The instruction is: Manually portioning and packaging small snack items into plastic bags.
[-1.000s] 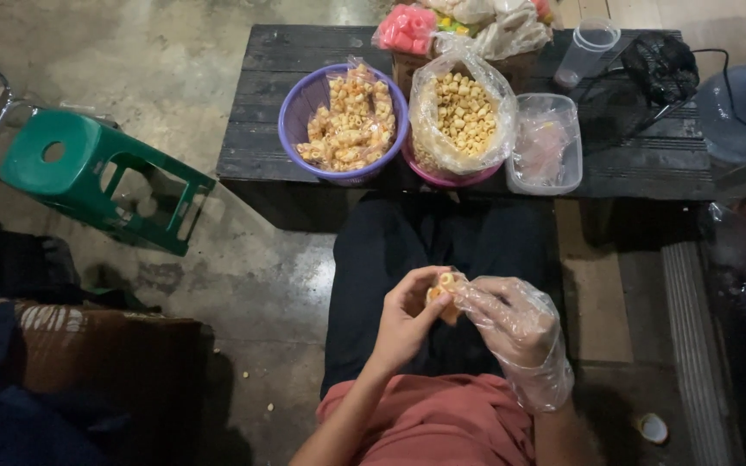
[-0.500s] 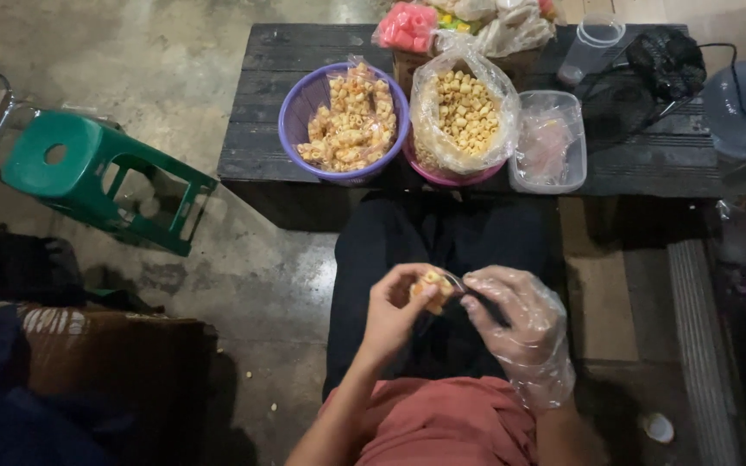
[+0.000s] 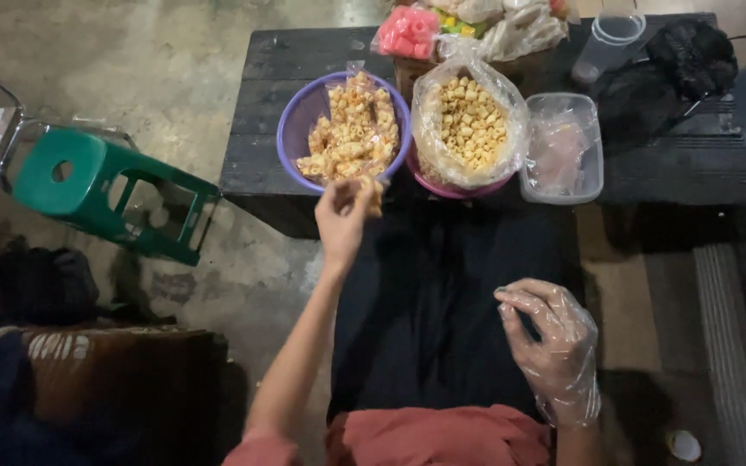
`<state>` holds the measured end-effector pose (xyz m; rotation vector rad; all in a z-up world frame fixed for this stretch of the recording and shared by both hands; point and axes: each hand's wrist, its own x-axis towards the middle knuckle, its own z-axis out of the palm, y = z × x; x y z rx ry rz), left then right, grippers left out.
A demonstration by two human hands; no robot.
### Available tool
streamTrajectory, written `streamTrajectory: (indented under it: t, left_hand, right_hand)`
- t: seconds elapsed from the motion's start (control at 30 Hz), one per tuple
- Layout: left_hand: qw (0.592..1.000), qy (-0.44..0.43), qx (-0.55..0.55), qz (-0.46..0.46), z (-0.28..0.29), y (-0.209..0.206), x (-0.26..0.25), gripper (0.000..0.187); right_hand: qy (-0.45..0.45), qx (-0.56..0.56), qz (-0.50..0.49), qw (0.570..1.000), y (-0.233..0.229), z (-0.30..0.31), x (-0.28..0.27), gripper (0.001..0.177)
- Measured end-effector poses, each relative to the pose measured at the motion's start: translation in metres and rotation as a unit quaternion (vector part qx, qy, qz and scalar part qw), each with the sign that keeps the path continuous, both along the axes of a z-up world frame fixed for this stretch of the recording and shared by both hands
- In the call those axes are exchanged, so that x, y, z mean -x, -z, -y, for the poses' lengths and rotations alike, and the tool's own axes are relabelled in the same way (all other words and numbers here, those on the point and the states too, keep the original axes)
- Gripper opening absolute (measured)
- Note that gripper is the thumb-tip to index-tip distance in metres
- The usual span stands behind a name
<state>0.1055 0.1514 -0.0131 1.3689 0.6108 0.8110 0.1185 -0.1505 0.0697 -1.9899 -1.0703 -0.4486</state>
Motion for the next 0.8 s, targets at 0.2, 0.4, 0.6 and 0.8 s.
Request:
streamTrajectory:
  t: [0.2, 0.4, 0.6, 0.8]
  left_hand:
    - [0.981, -0.080, -0.167, -0.052, -0.076, 0.029, -0.083, 0.014]
    - [0.968, -0.068, -0.240, -0.023, -0.091, 0.026, -0.139, 0.012]
    - [0.926, -0.026, -0.374, -0.053, -0.107, 0.045, -0.156, 0.022]
    - [0.898, 0.048, -0.385, -0.206, -0.096, 0.069, -0.151, 0.044]
  right_hand:
    - [0.017, 0.010, 0.002, 1.000, 0.014, 0.005, -0.019, 0.008]
    - [0.037, 0.029, -0.021, 0.999, 0.020, 0.012, -0.032, 0.008]
    - [0.042, 0.027, -0.029, 0.998, 0.024, 0.014, -0.040, 0.009]
    - [0.037, 0.037, -0.040, 0.998, 0.023, 0.013, -0.040, 0.008]
